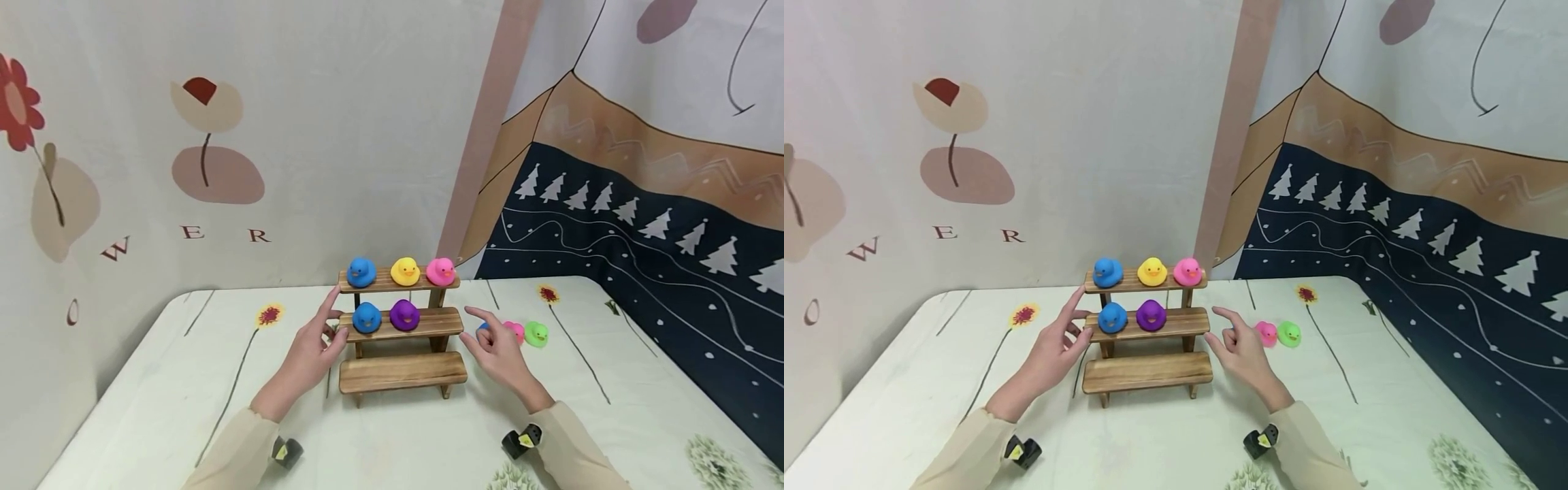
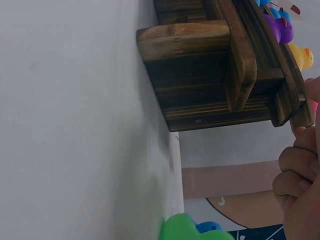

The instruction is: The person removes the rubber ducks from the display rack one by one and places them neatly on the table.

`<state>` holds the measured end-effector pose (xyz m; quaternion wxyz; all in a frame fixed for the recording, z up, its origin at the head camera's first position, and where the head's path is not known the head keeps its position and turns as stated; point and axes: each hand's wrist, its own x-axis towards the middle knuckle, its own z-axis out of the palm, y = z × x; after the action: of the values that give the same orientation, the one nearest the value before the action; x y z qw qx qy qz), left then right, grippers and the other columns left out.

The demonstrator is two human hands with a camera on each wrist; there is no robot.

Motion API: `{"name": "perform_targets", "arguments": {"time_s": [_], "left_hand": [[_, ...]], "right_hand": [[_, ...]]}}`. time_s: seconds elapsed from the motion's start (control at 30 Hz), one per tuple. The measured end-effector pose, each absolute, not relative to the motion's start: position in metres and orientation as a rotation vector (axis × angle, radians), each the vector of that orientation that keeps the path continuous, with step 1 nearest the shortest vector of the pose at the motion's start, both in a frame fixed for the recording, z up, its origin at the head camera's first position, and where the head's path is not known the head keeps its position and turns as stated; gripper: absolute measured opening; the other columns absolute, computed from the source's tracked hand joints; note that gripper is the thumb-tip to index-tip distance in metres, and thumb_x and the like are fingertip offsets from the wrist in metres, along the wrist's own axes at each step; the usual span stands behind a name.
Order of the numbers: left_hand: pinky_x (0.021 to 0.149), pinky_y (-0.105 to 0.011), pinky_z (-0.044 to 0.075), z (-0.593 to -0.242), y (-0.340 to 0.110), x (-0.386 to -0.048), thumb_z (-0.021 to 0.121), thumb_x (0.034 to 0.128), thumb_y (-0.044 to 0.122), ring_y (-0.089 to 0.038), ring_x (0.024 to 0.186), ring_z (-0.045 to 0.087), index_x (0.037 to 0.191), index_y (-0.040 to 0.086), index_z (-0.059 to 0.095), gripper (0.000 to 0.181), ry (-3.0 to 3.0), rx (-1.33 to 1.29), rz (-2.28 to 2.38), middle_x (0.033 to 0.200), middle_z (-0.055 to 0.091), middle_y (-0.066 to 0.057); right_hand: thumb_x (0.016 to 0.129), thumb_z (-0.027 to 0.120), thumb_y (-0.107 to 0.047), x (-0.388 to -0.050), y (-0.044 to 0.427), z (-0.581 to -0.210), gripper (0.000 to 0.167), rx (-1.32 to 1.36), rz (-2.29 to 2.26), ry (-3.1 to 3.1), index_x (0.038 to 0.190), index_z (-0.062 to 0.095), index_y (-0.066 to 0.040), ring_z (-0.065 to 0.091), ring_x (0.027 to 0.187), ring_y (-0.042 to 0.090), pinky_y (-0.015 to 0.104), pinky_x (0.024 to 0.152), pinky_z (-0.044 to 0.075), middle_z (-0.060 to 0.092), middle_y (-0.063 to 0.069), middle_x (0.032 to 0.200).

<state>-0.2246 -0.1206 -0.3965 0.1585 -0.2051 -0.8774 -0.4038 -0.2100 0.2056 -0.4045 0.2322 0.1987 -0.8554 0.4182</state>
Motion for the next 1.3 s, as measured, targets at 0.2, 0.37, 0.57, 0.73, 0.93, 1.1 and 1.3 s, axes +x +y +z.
{"name": "perform_targets", "arguments": {"time_s": [0.2, 0.37, 0.57, 0.73, 0.93, 1.1, 1.3], "left_hand": [[0.061, -0.023, 0.046, -0.397, -0.12, -0.225, 0.058, 0.0941, 0.013, -0.011, 0.073, 0.051, 0.155, 0.026, 0.018, 0.074, -2.512, -0.591, -1.16, 0.12, 0.062, -0.014], [0.061, -0.023, 0.046, -0.397, -0.121, -0.225, 0.058, 0.0942, 0.013, -0.011, 0.073, 0.051, 0.155, 0.027, 0.018, 0.074, -2.516, -0.58, -1.161, 0.121, 0.061, -0.014], [0.061, -0.023, 0.046, -0.397, -0.121, -0.225, 0.058, 0.0943, 0.013, -0.011, 0.073, 0.051, 0.155, 0.027, 0.018, 0.074, -2.514, -0.586, -1.167, 0.12, 0.061, -0.014], [0.061, -0.023, 0.046, -0.397, -0.121, -0.225, 0.058, 0.0944, 0.013, -0.011, 0.073, 0.051, 0.155, 0.027, 0.018, 0.074, -2.512, -0.586, -1.172, 0.12, 0.062, -0.015], [0.061, -0.023, 0.046, -0.398, -0.121, -0.225, 0.058, 0.094, 0.013, -0.011, 0.073, 0.051, 0.155, 0.026, 0.018, 0.074, -2.505, -0.586, -1.164, 0.119, 0.062, -0.014], [0.061, -0.023, 0.046, -0.398, -0.12, -0.226, 0.058, 0.094, 0.012, -0.011, 0.073, 0.05, 0.155, 0.026, 0.018, 0.074, -2.502, -0.586, -1.162, 0.119, 0.061, -0.014], [0.061, -0.022, 0.046, -0.397, -0.121, -0.225, 0.058, 0.0939, 0.012, -0.011, 0.073, 0.05, 0.155, 0.024, 0.019, 0.073, -2.5, -0.587, -1.156, 0.118, 0.062, -0.013]], "right_hand": [[0.083, 0.067, 0.007, -0.197, 0.191, -0.379, 0.041, 0.613, 1.177, -2.305, 0.121, 0.055, 0.011, 0.022, 0.047, -0.002, 0.016, 0.047, 0.022, 0.027, 0.0, 0.05], [0.082, 0.067, 0.008, -0.196, 0.188, -0.374, 0.041, 0.643, 1.196, -2.291, 0.121, 0.054, 0.011, 0.021, 0.047, -0.001, 0.017, 0.046, 0.023, 0.027, 0.001, 0.05], [0.083, 0.067, 0.007, -0.198, 0.186, -0.373, 0.04, 0.643, 1.24, -2.296, 0.121, 0.055, 0.011, 0.021, 0.047, -0.002, 0.016, 0.045, 0.021, 0.028, -0.001, 0.05], [0.083, 0.067, 0.007, -0.199, 0.182, -0.371, 0.039, 0.67, 1.225, -2.278, 0.119, 0.056, 0.01, 0.022, 0.047, -0.001, 0.016, 0.046, 0.022, 0.029, 0.002, 0.048], [0.083, 0.067, 0.007, -0.2, 0.178, -0.371, 0.036, 0.691, 1.202, -2.283, 0.118, 0.057, 0.012, 0.024, 0.047, 0.0, 0.017, 0.048, 0.024, 0.03, 0.002, 0.049], [0.082, 0.067, 0.008, -0.211, 0.182, -0.385, 0.037, 0.705, 1.184, -2.26, 0.118, 0.057, 0.011, 0.022, 0.048, -0.004, 0.017, 0.048, 0.023, 0.029, 0.002, 0.048], [0.08, 0.07, 0.006, -0.22, 0.187, -0.397, 0.041, 0.75, 1.155, -2.216, 0.119, 0.06, 0.003, 0.022, 0.05, -0.008, 0.017, 0.049, 0.023, 0.029, -0.002, 0.048]]}}
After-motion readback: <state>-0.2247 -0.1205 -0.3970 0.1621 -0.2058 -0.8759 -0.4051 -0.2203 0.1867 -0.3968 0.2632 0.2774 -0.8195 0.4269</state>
